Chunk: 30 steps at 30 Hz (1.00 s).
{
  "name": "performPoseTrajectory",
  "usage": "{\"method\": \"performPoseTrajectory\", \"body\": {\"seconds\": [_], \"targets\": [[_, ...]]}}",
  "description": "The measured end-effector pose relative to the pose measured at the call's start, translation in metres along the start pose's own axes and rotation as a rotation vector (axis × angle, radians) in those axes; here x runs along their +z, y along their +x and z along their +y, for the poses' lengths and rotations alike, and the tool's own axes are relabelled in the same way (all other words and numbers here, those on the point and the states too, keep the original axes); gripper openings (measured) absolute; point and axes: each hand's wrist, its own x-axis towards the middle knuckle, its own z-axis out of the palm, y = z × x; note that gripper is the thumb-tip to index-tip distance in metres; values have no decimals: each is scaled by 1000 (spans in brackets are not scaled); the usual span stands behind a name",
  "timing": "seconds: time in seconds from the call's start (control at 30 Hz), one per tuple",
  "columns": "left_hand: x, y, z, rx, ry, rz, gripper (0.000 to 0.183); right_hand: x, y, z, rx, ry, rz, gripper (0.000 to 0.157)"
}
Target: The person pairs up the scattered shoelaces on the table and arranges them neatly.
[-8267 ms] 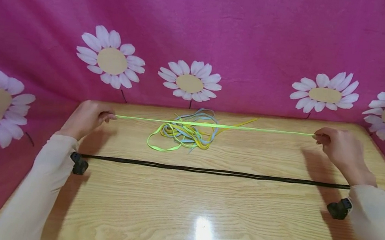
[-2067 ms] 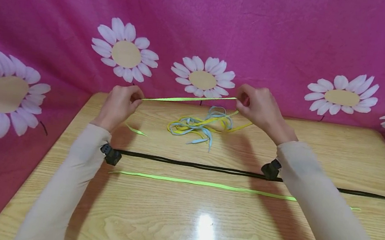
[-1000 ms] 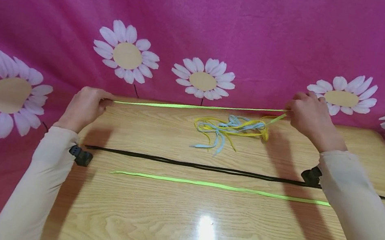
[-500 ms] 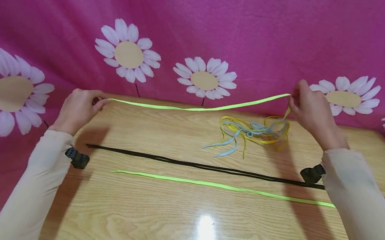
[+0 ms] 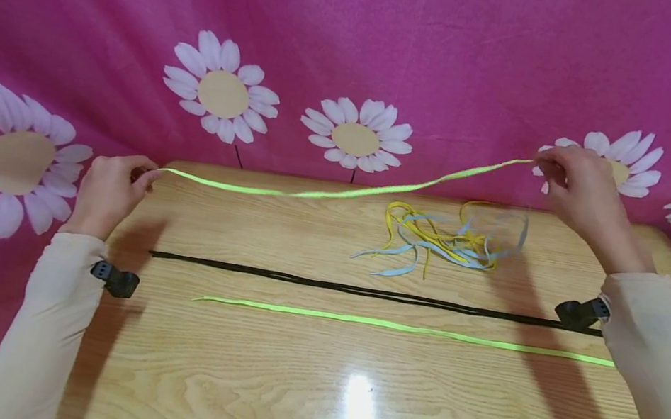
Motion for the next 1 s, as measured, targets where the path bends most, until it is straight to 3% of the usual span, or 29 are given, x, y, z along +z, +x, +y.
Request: {"method": "performPoseTrajectory", "body": {"seconds": [0.1,0.23,0.37,0.5,0.57,0.8,1.0], "targets": [[-1,-2,-3,13,-12,-4,16,1,-8,8,-39,-42,-44,20],[2,-3,-1,78,-24,-58,14,14,-15,7,-84,-29,-171,19],[8,-1,4,135,-19,-133,12,42,-19,-12,-87,25,-360,8],[12,-1,7,151,-19,-159,10,79,-22,-39,-33,46,-569,13],[13,-1,7,157,-16,-163,9,95,-23,-51,3,46,-627,14],[18,-2,7,193,-24,-172,9,133,-25,-73,53,-3,-572,13],[16,-6,6,207,-29,-158,10,146,-26,-80,52,-138,-561,31]]}}
